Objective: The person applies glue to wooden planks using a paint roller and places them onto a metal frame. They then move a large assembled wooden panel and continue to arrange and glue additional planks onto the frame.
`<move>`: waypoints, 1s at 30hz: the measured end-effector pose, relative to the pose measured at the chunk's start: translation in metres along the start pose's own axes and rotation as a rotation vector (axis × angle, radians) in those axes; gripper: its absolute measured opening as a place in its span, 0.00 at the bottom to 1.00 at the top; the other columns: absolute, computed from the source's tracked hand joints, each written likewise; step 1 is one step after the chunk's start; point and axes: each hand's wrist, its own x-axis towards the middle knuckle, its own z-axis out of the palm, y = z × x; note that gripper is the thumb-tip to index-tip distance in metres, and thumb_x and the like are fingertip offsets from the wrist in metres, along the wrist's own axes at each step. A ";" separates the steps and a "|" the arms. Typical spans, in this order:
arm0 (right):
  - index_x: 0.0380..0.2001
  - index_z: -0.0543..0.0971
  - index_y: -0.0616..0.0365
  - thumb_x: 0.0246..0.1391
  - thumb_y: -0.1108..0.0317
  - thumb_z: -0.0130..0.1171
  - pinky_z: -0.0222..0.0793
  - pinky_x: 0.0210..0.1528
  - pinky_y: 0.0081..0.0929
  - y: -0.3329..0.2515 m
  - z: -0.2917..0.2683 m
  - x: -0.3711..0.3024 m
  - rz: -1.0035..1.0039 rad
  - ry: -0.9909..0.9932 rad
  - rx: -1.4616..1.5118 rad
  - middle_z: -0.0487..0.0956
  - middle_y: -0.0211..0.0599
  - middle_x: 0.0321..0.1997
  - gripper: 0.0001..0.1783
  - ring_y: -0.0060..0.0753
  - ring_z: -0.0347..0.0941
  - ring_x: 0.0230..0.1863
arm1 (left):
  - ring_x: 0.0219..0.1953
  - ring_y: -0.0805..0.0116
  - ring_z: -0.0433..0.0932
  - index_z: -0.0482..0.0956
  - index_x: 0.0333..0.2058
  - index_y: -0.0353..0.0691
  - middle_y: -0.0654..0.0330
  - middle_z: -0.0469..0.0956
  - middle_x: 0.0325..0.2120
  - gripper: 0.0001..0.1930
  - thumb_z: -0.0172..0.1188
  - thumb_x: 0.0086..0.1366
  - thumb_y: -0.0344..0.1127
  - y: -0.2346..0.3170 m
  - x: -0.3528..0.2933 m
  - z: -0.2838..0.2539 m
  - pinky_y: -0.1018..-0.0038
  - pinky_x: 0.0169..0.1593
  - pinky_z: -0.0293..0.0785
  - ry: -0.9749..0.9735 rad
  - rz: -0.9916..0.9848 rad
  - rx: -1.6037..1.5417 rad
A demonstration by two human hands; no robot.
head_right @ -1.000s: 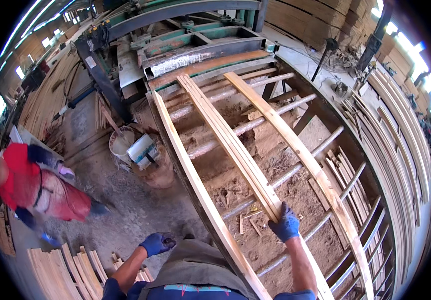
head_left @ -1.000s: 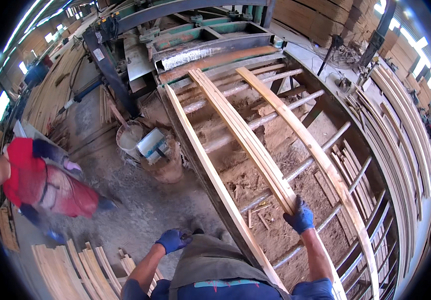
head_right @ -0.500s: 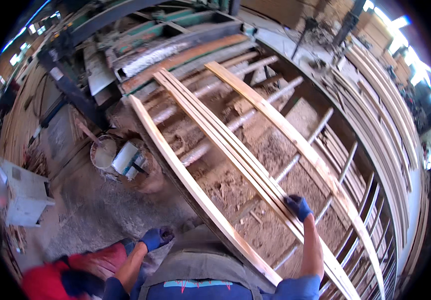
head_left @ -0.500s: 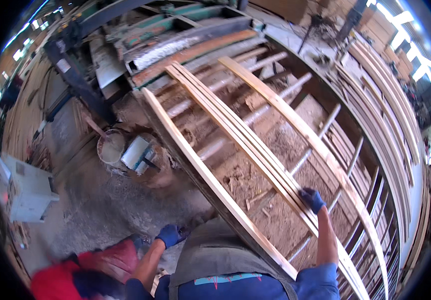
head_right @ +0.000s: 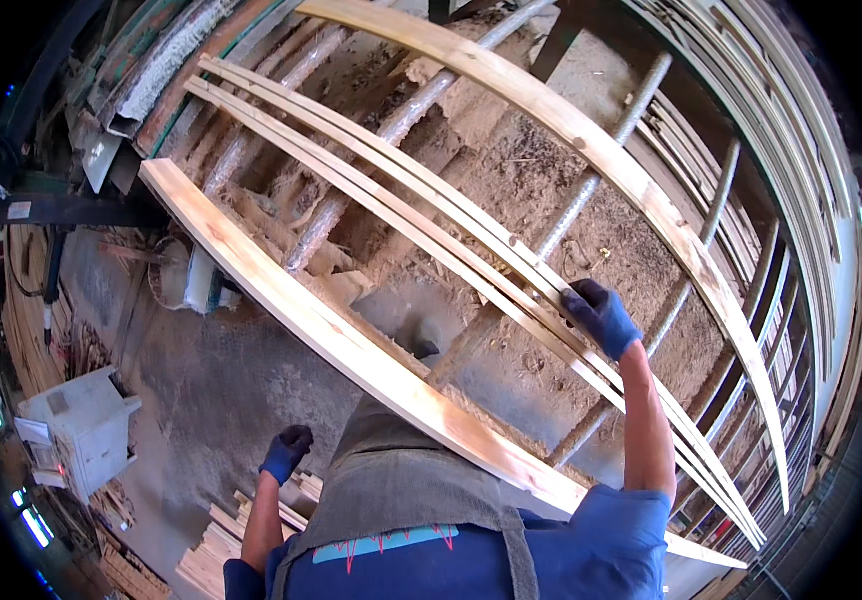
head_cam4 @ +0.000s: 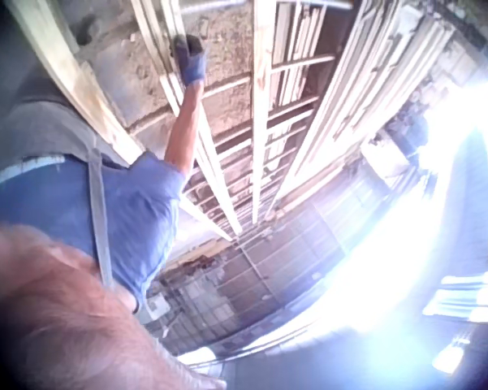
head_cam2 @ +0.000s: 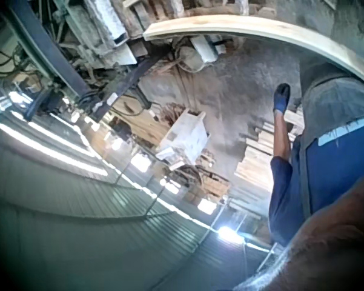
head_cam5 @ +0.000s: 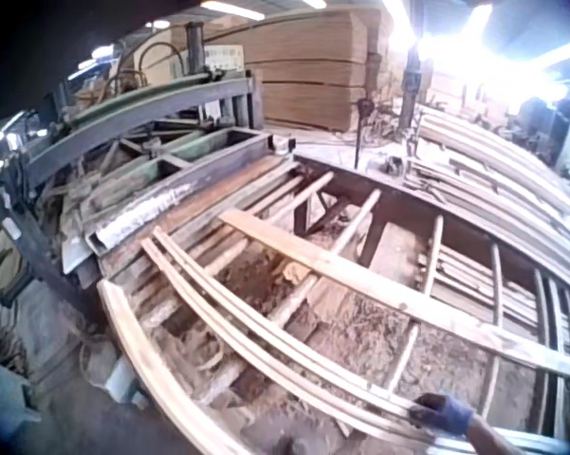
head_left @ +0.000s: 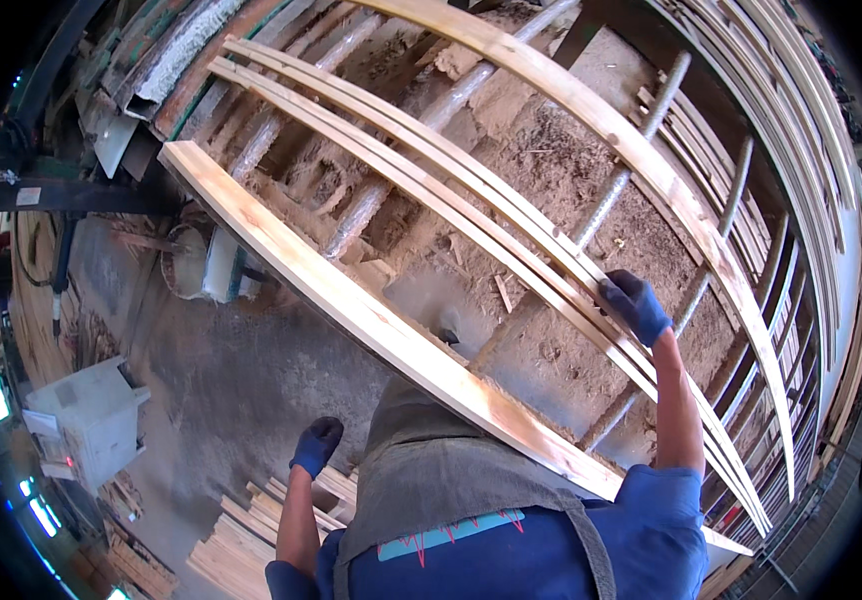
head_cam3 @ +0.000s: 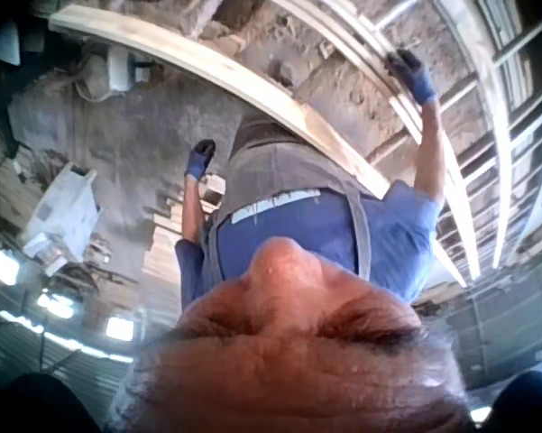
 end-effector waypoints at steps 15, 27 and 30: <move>0.52 0.74 0.68 0.66 0.67 0.48 0.75 0.51 0.34 -0.073 0.019 -0.009 -0.187 0.501 0.029 0.81 0.46 0.45 0.18 0.36 0.79 0.46 | 0.31 0.66 0.82 0.76 0.45 0.36 0.54 0.82 0.33 0.16 0.56 0.68 0.43 -0.054 -0.050 0.015 0.74 0.32 0.76 -0.019 -0.576 -0.459; 0.48 0.78 0.67 0.57 0.56 0.58 0.75 0.46 0.34 -0.237 0.175 -0.057 -0.379 -0.404 0.097 0.82 0.51 0.44 0.25 0.42 0.81 0.38 | 0.34 0.67 0.82 0.76 0.49 0.40 0.58 0.83 0.36 0.18 0.57 0.67 0.45 -0.124 0.033 -0.120 0.75 0.34 0.75 -0.115 -0.502 -0.618; 0.50 0.78 0.63 0.56 0.57 0.60 0.74 0.47 0.38 -0.271 0.313 -0.011 -0.285 -0.631 0.034 0.81 0.49 0.47 0.24 0.47 0.80 0.41 | 0.36 0.64 0.83 0.76 0.50 0.39 0.53 0.82 0.39 0.17 0.52 0.70 0.43 -0.137 0.063 -0.158 0.72 0.35 0.77 -0.123 -0.420 -0.604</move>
